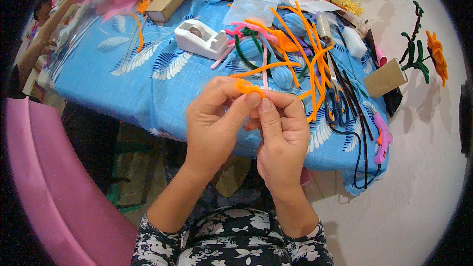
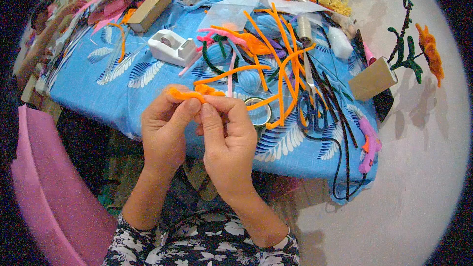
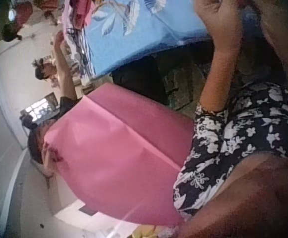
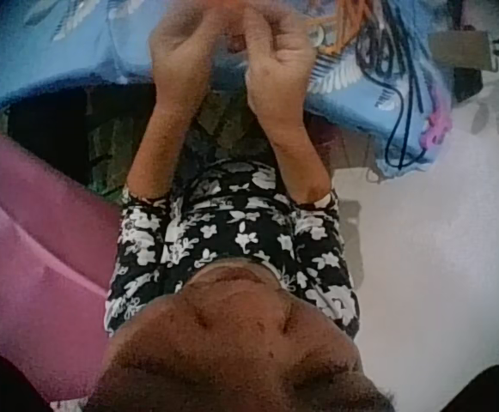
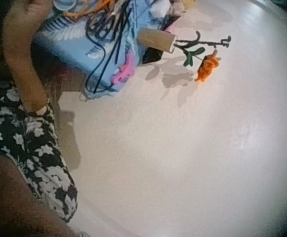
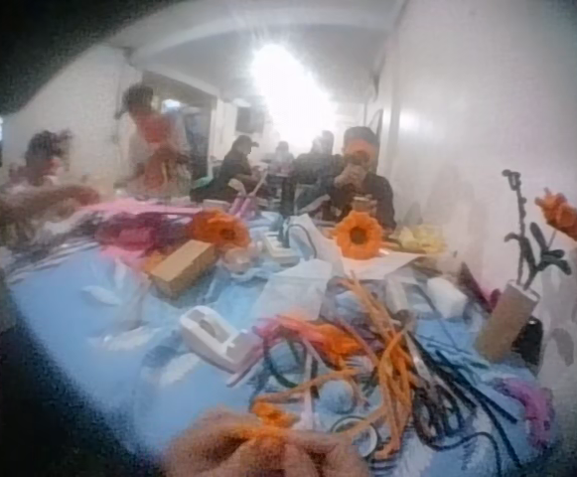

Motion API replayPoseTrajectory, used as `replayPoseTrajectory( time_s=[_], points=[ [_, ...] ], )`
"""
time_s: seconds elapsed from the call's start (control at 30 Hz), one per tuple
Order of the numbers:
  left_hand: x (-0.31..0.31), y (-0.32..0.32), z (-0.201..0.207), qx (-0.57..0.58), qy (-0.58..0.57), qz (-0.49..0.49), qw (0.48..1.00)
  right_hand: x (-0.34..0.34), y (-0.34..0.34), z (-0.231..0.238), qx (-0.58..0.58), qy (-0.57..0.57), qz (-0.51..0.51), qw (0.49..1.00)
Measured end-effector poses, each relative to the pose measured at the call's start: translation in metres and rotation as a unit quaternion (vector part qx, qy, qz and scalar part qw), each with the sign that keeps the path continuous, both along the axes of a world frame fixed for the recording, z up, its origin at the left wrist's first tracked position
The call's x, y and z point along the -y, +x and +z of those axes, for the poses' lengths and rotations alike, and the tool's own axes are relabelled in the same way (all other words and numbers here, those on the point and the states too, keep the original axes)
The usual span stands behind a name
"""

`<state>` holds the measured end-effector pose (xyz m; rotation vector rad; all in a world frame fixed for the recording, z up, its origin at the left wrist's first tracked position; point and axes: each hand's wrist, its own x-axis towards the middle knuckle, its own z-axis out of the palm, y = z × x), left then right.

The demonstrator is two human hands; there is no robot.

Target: The person twists and shapes an orange pipe cleaner into a small decorative form using both hands. The workspace contains various craft supplies including pipe cleaners, foam sheets, and a glue gun.

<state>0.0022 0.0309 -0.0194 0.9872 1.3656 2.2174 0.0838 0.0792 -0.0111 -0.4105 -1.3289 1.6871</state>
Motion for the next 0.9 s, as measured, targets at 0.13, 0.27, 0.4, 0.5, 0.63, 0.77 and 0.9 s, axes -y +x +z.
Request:
replayPoseTrajectory(
  time_s=[0.13,0.27,0.4,0.5,0.63,0.77,0.9],
  points=[
    [0.003,0.004,0.015,0.037,-0.007,0.012,0.999,-0.003,0.002,0.0,0.047,0.088,-0.061,0.993],
    [0.016,-0.014,0.028,-0.327,-0.047,0.169,0.929,-0.011,0.008,-0.001,0.107,0.213,-0.113,0.964],
    [0.022,-0.023,0.037,-0.597,-0.102,0.251,0.755,-0.01,0.01,0.006,0.138,0.278,-0.138,0.94],
    [0.022,-0.026,0.041,-0.642,-0.111,0.258,0.713,-0.009,0.009,0.007,0.141,0.324,-0.15,0.924],
    [0.02,-0.026,0.045,-0.653,-0.143,0.234,0.705,-0.009,0.011,0.009,0.152,0.348,-0.156,0.912],
    [0.017,-0.026,0.044,-0.636,-0.145,0.184,0.735,-0.01,0.011,0.01,0.151,0.352,-0.152,0.911],
    [0.016,-0.026,0.042,-0.541,-0.121,0.109,0.825,-0.01,0.013,0.007,0.124,0.284,-0.108,0.945]
  ],
)
